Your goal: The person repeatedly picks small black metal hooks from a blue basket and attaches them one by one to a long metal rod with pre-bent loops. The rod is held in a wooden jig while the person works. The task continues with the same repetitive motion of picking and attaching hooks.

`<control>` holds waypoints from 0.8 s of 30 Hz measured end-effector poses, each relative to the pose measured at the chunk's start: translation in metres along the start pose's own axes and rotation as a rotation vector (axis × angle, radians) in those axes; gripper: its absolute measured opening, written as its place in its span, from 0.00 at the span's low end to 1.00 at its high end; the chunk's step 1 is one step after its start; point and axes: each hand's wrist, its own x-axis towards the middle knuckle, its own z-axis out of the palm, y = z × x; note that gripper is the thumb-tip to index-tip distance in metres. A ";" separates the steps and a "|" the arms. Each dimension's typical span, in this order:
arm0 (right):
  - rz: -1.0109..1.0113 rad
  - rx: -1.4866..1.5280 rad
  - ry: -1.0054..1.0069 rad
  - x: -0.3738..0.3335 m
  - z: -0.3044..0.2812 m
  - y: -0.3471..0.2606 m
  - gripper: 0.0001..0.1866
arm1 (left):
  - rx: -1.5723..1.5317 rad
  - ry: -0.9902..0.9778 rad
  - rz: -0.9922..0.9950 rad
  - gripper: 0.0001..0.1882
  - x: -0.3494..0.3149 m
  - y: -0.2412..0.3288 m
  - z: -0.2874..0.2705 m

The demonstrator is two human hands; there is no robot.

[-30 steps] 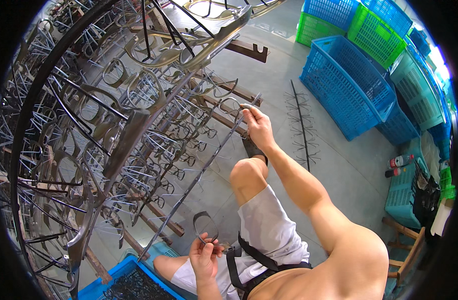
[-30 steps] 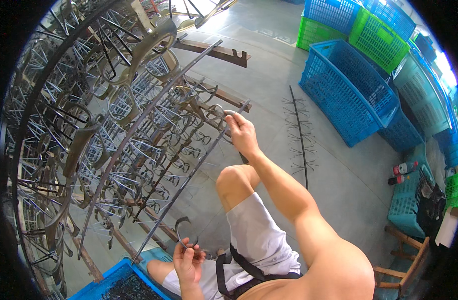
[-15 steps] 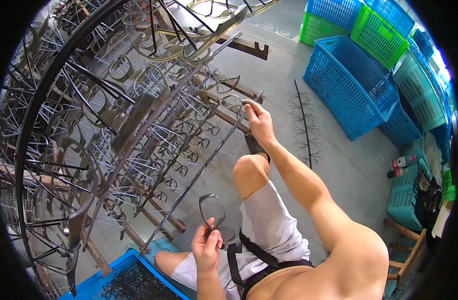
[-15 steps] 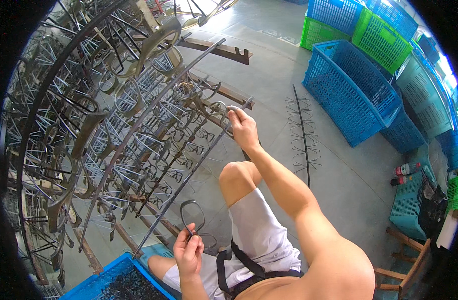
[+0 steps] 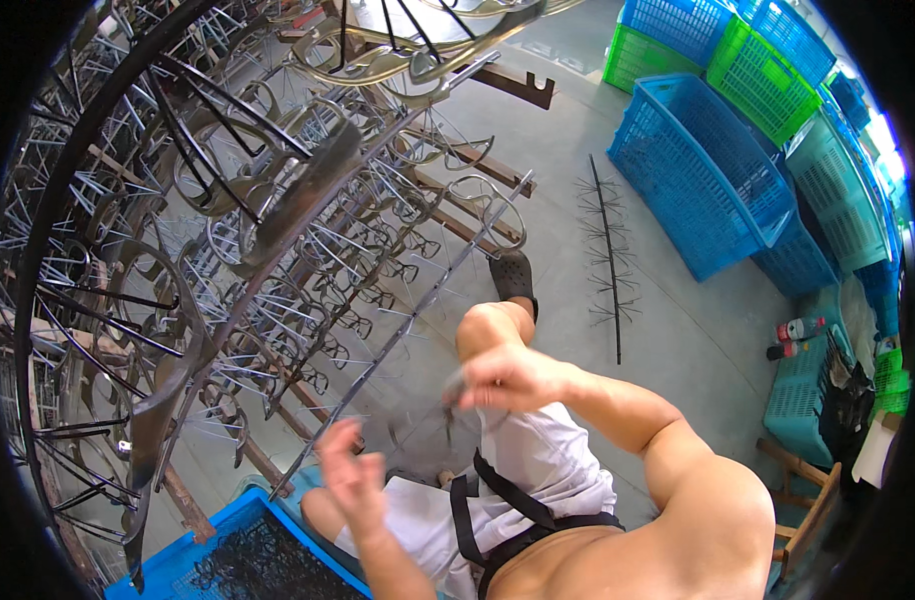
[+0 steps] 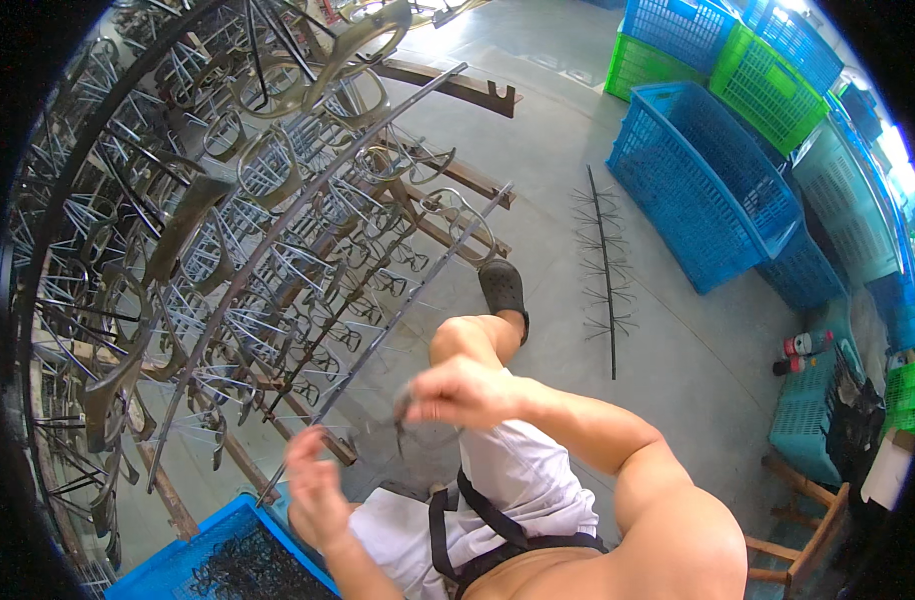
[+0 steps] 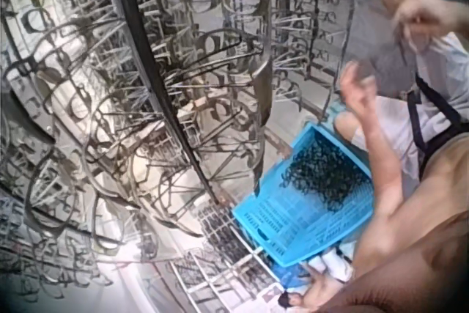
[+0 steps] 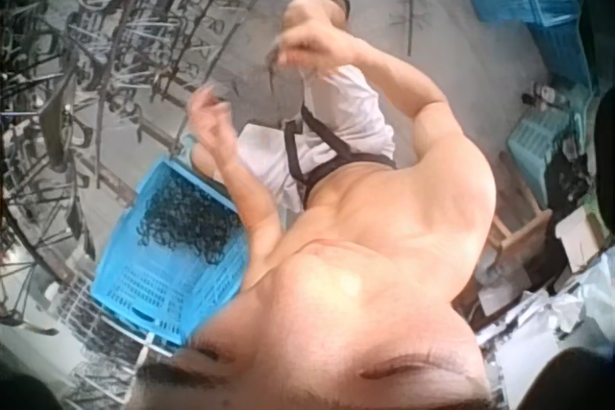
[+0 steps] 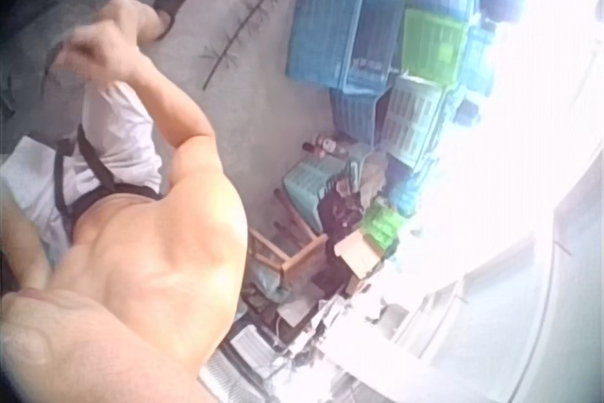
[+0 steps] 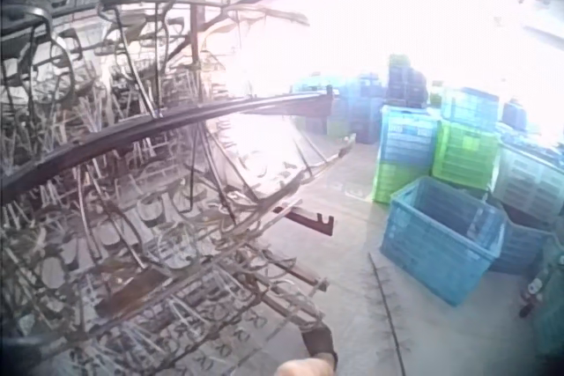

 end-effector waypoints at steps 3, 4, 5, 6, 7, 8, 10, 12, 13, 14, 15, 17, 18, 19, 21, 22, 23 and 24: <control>0.420 0.211 0.563 0.012 -0.010 0.021 0.08 | 0.121 0.757 -0.254 0.15 -0.016 -0.034 -0.108; 0.399 0.197 0.758 0.017 -0.014 0.039 0.08 | 0.216 0.917 -0.249 0.15 -0.031 -0.056 -0.147; 0.373 0.188 0.949 0.024 -0.014 0.061 0.09 | 0.396 1.031 -0.310 0.16 -0.050 -0.080 -0.184; 0.390 0.174 0.992 0.031 -0.016 0.074 0.09 | 0.667 0.980 -0.418 0.18 -0.076 -0.111 -0.231; 0.410 0.166 1.030 0.038 -0.013 0.084 0.09 | 0.942 0.920 -0.528 0.20 -0.106 -0.142 -0.274; 0.434 0.160 1.067 0.043 -0.009 0.089 0.10 | 1.201 0.871 -0.737 0.22 -0.131 -0.169 -0.304; 0.447 0.195 1.066 0.050 -0.003 0.096 0.10 | 1.574 0.829 -0.972 0.24 -0.168 -0.208 -0.320; 0.477 0.148 1.079 0.050 -0.007 0.094 0.12 | 1.732 0.848 -1.016 0.23 -0.182 -0.231 -0.302; 0.491 0.122 1.080 0.048 -0.008 0.093 0.11 | 1.726 0.813 -1.049 0.23 -0.182 -0.237 -0.294; 0.503 0.093 1.085 0.048 -0.010 0.090 0.11 | 1.696 0.777 -1.075 0.23 -0.176 -0.239 -0.280; 0.514 0.066 1.088 0.047 -0.011 0.089 0.11 | 1.665 0.742 -1.093 0.23 -0.170 -0.239 -0.272; 0.498 -0.080 1.075 0.047 -0.014 0.089 0.10 | 1.623 0.693 -1.113 0.23 -0.161 -0.235 -0.264; 0.491 -0.153 1.062 0.047 -0.015 0.090 0.10 | 1.606 0.677 -1.117 0.23 -0.157 -0.233 -0.262; 0.490 -0.105 1.048 0.046 -0.017 0.092 0.10 | 1.591 0.663 -1.117 0.23 -0.151 -0.231 -0.262; 0.488 -0.002 1.012 0.045 -0.018 0.094 0.10 | 1.563 0.649 -1.109 0.23 -0.143 -0.227 -0.264; 0.448 0.151 1.024 0.045 -0.017 0.094 0.10 | 1.550 0.643 -1.106 0.23 -0.140 -0.226 -0.266; 0.429 0.195 1.063 0.044 -0.015 0.093 0.10 | 1.535 0.634 -1.097 0.23 -0.137 -0.226 -0.267; 0.410 0.245 1.099 0.045 -0.011 0.093 0.10 | 1.521 0.633 -1.090 0.23 -0.135 -0.225 -0.268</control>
